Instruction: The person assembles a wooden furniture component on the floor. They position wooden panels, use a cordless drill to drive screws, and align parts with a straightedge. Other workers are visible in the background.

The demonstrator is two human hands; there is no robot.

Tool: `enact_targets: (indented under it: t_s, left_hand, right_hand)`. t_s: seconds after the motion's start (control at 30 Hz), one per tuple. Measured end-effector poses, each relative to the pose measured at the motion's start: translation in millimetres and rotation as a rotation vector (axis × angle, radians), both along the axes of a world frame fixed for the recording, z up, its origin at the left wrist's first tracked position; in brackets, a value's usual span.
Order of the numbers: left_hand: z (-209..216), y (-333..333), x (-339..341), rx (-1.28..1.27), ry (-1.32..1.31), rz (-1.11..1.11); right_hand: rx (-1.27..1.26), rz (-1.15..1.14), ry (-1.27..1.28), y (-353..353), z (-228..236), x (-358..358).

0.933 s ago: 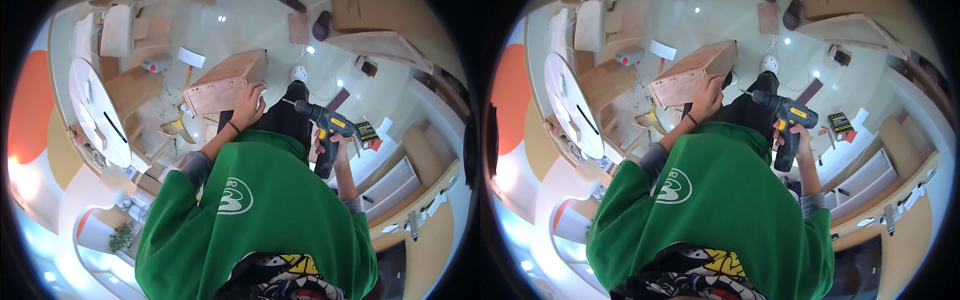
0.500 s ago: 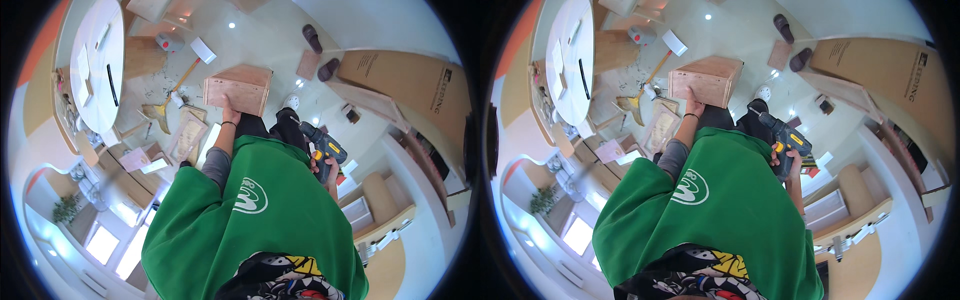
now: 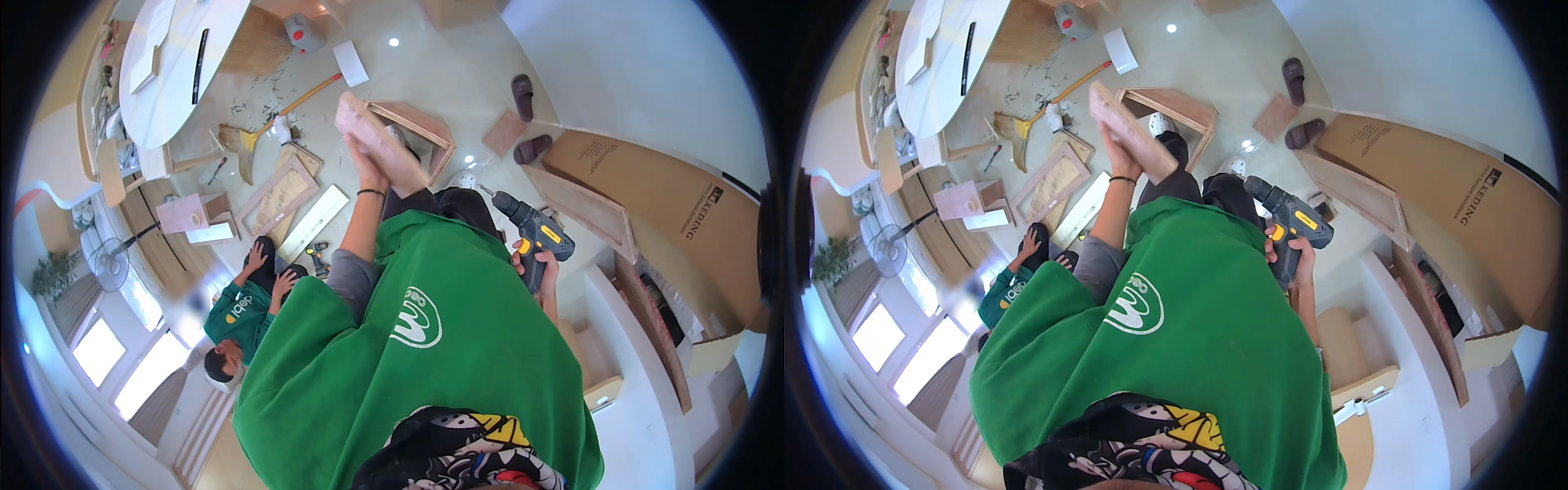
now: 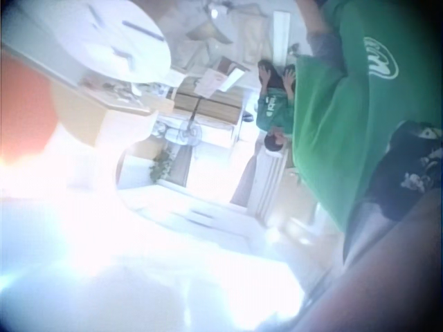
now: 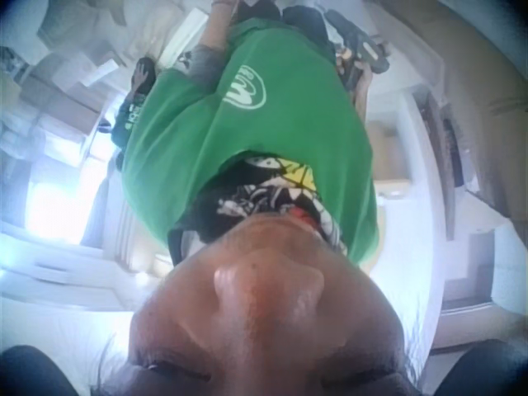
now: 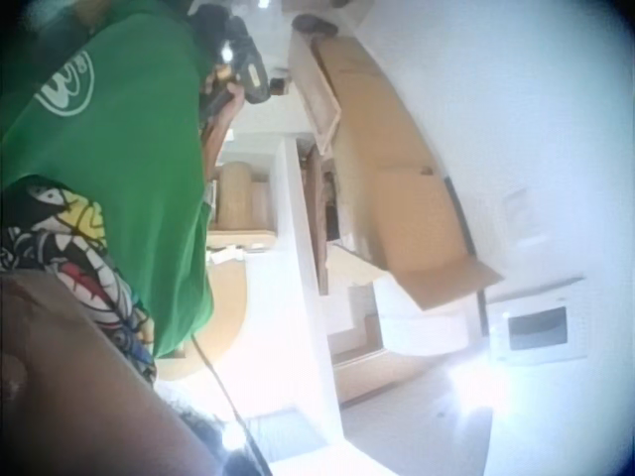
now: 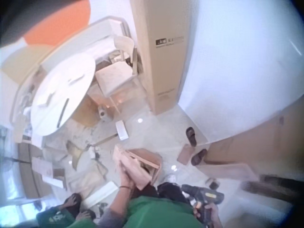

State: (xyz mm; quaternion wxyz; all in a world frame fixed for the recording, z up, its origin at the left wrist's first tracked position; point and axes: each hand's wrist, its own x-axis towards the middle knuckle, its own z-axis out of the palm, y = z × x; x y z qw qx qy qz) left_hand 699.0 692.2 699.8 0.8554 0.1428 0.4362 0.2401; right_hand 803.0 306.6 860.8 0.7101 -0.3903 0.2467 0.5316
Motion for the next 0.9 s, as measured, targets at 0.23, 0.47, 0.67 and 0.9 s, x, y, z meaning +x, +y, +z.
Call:
enact_targets:
  t_s: [0.23, 0.47, 0.67, 0.9]
  left_hand:
    - [-8.4, 52.0, -147.9, 0.387, 0.564, -0.271]
    - [20.8, 43.6, -157.2, 0.223, 0.626, -0.159]
    - [-32.6, 80.1, -182.4, 0.134, 0.541, 0.148]
    - [-86.5, 101.0, -254.2, 0.287, 0.987, 0.145]
  right_hand:
    - [-0.048, 0.148, 0.023, 17.5, -5.8, 15.6]
    - [-0.155, 0.433, -0.025, 38.0, -9.0, 20.4]
    - [-0.299, 0.612, -0.185, 83.5, 11.9, 1.2]
    - [-0.453, 0.73, -0.342, 178.4, 49.4, -26.8]
